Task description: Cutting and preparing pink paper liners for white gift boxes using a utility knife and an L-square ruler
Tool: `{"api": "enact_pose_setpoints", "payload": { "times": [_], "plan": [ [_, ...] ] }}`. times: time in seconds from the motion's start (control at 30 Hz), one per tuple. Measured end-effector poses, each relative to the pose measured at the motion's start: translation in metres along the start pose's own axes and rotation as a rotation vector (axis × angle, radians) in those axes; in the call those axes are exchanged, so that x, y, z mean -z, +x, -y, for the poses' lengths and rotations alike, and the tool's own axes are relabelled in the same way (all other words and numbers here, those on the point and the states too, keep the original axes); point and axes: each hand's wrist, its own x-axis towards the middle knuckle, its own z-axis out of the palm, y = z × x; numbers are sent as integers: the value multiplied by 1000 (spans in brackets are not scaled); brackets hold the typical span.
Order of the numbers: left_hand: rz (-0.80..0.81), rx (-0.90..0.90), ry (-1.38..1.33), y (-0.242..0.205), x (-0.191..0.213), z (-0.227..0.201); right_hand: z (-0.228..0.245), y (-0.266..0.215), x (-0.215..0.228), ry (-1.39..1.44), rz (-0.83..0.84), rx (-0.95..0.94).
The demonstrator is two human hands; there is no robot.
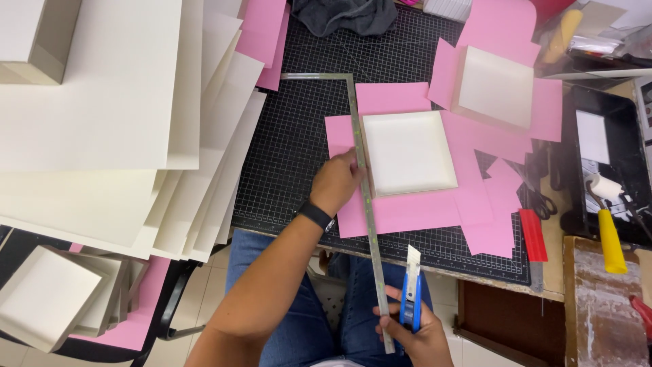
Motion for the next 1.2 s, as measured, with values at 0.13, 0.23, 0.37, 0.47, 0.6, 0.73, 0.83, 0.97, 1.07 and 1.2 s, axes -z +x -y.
{"api": "enact_pose_setpoints", "payload": {
  "times": [0.13,0.23,0.37,0.47,0.6,0.73,0.83,0.97,1.07,1.2],
  "plan": [
    [-186,-188,327,8,-12,27,-11,14,6,-50,37,86],
    [-167,-381,428,8,-4,33,3,8,-2,-30,-41,-27],
    [-2,-446,440,3,5,39,-8,15,2,-45,-16,-13],
    [4,-459,463,3,5,43,-8,17,2,-67,-12,3],
    [-3,-459,472,2,4,45,4,12,-1,-99,-26,-43],
    [-22,-481,469,4,5,46,-15,31,20,-266,-62,142],
    [-7,-466,473,1,4,46,9,26,17,-502,-144,186],
    [-44,-495,468,2,3,49,48,22,-6,-825,-69,233],
    [-49,-507,466,3,4,49,53,36,-17,-1032,-64,300],
    [-70,-516,462,1,2,51,52,44,-26,-1149,-49,411]
  ]
}}
